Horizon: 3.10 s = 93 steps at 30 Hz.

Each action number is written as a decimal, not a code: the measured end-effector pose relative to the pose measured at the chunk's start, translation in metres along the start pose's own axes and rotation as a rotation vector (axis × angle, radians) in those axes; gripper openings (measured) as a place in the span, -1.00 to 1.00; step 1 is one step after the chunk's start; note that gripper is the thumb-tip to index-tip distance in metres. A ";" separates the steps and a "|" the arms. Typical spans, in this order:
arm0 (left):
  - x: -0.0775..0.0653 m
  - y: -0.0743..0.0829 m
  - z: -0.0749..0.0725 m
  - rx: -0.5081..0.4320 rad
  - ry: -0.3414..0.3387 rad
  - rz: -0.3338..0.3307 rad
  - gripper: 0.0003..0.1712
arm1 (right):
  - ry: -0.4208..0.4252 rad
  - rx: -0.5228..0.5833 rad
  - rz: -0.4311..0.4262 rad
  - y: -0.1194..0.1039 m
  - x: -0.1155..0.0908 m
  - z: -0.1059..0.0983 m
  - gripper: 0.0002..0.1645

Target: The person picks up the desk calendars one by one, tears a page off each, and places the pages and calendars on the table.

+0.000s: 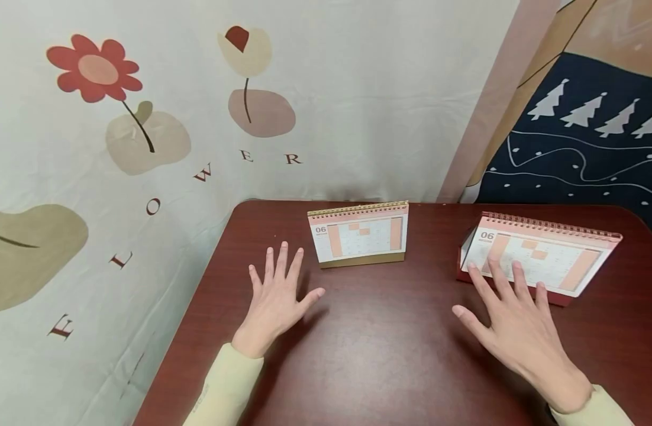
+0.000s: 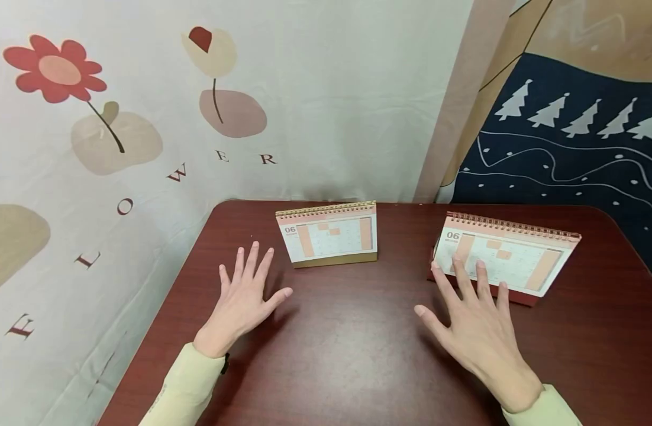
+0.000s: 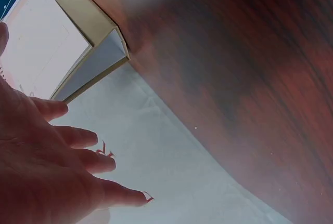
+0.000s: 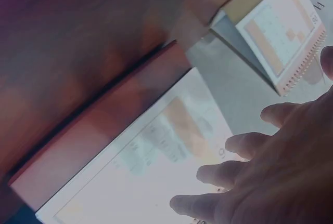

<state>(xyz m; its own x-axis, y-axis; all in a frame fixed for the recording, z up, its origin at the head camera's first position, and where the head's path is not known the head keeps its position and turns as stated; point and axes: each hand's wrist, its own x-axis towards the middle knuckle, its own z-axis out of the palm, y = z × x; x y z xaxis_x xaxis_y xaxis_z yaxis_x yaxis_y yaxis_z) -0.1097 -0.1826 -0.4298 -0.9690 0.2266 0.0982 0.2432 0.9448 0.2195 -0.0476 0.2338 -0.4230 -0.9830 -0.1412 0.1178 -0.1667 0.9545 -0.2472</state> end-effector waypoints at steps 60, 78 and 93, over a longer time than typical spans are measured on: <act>0.047 -0.002 0.019 -1.234 0.023 -0.253 -0.39 | -0.110 0.560 -0.033 -0.058 0.102 0.028 -0.01; 0.048 0.003 0.021 -1.266 -0.022 -0.249 -0.38 | -0.160 0.659 -0.003 -0.059 0.107 0.035 0.03; 0.046 0.005 0.024 -1.103 0.042 -0.133 -0.35 | -0.127 0.722 -0.027 -0.059 0.105 0.031 0.05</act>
<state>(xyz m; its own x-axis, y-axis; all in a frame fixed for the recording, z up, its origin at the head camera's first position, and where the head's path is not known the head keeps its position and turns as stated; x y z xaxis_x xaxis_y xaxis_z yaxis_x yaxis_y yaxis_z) -0.1537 -0.1617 -0.4475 -0.9931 0.1111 0.0376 0.0623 0.2275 0.9718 -0.1437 0.1546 -0.4262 -0.9719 -0.2334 0.0316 -0.1579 0.5458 -0.8229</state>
